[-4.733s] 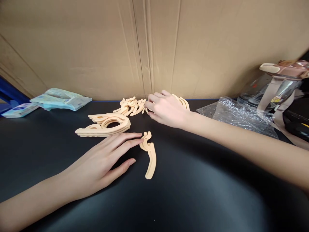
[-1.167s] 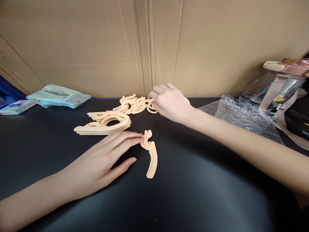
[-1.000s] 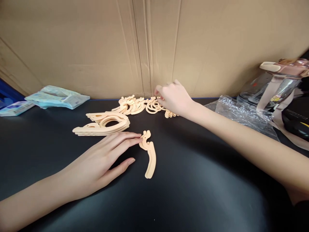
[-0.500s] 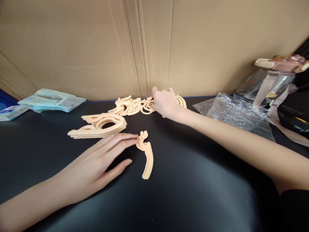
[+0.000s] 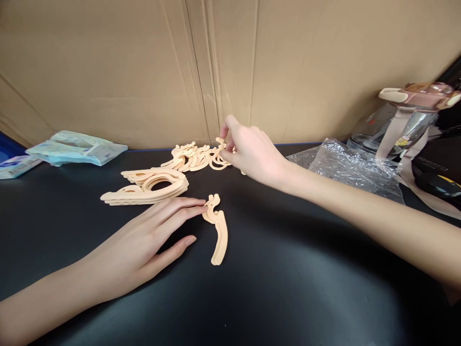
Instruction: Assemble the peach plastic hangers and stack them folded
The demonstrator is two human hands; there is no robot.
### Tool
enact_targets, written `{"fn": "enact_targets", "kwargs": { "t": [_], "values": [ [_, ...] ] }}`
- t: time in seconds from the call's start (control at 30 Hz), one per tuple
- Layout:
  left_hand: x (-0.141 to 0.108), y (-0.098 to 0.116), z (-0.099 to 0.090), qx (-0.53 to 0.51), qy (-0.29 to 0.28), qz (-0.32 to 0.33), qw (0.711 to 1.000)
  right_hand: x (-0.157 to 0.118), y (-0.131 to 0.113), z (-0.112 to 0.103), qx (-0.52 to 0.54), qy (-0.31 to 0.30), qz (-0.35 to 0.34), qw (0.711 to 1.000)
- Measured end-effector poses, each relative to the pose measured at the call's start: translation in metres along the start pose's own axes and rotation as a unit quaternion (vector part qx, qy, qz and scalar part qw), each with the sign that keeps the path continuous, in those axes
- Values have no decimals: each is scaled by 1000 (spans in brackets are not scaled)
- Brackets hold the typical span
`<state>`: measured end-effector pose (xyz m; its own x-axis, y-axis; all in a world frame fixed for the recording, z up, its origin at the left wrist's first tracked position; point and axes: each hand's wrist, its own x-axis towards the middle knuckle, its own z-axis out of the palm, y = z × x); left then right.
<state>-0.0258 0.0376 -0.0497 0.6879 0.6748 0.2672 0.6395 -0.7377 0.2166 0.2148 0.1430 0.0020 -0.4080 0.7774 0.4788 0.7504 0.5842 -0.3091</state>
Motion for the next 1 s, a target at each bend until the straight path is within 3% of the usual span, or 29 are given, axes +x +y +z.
{"fn": "enact_targets", "kwargs": {
  "t": [0.23, 0.4, 0.8, 1.0],
  "values": [
    [3, 3, -2, 0, 10, 4, 1000, -71, -30, -7, -9, -45, -80, 996],
    [4, 3, -4, 4, 0, 3, 1000, -102, -35, -6, -22, -62, -131, 989],
    [2, 3, -2, -12, 10, -17, 1000, -107, -31, 1, -2, -52, -151, 987],
    [3, 0, -2, -8, -9, -13, 1000, -108, -26, 7, 5, -76, -165, 983]
  ]
}}
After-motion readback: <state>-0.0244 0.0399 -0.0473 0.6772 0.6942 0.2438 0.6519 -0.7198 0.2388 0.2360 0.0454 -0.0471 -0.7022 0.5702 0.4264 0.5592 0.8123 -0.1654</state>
